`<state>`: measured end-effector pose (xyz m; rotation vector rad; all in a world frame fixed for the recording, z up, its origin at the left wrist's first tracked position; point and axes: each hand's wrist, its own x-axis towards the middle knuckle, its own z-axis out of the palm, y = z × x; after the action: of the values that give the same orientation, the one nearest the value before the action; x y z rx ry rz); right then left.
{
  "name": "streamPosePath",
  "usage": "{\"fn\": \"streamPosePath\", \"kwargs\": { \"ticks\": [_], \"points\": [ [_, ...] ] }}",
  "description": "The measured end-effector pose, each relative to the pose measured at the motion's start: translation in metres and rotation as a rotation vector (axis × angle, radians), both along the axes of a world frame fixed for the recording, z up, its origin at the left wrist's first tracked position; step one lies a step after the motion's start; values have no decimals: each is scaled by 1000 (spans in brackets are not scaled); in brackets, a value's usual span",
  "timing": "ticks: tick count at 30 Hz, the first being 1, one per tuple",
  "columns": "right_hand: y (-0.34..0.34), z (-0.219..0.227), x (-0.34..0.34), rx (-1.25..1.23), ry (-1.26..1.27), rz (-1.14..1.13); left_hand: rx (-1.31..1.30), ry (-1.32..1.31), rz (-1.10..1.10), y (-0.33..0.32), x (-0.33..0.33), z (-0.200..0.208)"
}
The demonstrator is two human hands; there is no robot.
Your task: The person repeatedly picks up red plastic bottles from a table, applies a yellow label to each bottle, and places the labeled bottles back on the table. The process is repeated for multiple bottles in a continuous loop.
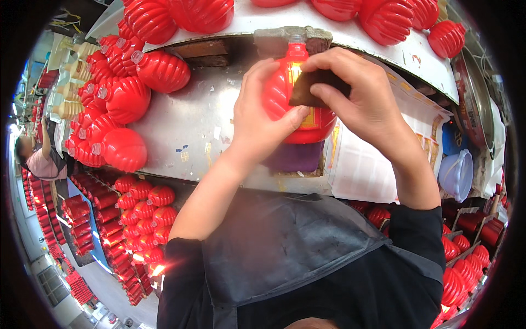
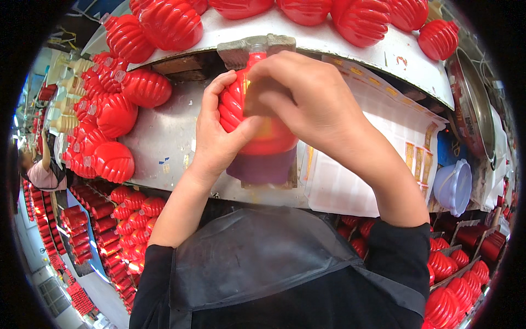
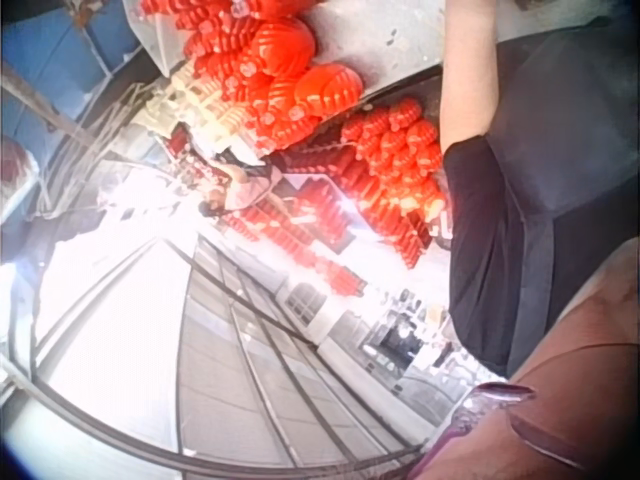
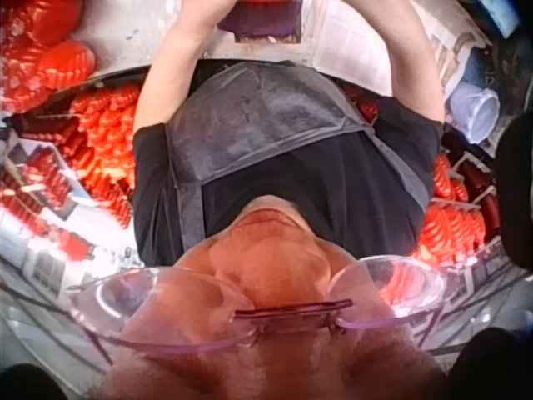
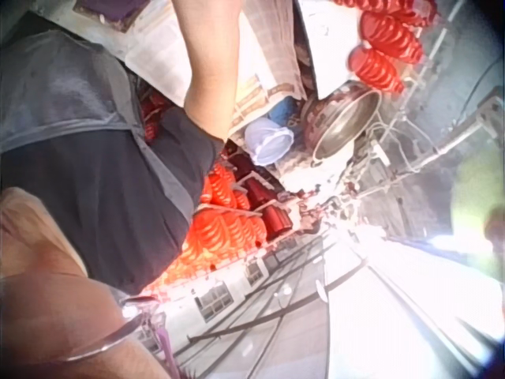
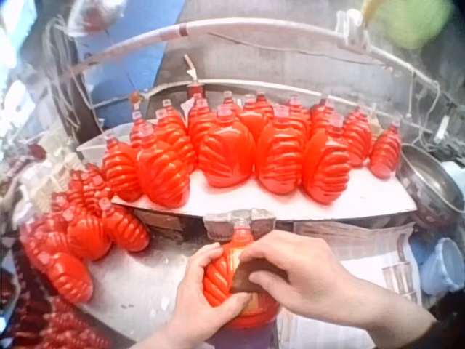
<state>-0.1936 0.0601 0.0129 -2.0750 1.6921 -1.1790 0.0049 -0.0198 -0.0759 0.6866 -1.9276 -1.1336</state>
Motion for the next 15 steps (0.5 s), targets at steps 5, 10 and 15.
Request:
{"fn": "streamPosePath", "kwargs": {
  "ticks": [5, 10, 15],
  "points": [
    [0, -6, -1, -266, 202, -100, -55, 14, -22, -2, 4, -3],
    [53, -27, 26, -328, 314, 231, 27, 120, -89, -5, 6, -8],
    [72, -37, 27, -287, 222, 186, 51, 90, -98, -6, 6, -10]
  ]
}}
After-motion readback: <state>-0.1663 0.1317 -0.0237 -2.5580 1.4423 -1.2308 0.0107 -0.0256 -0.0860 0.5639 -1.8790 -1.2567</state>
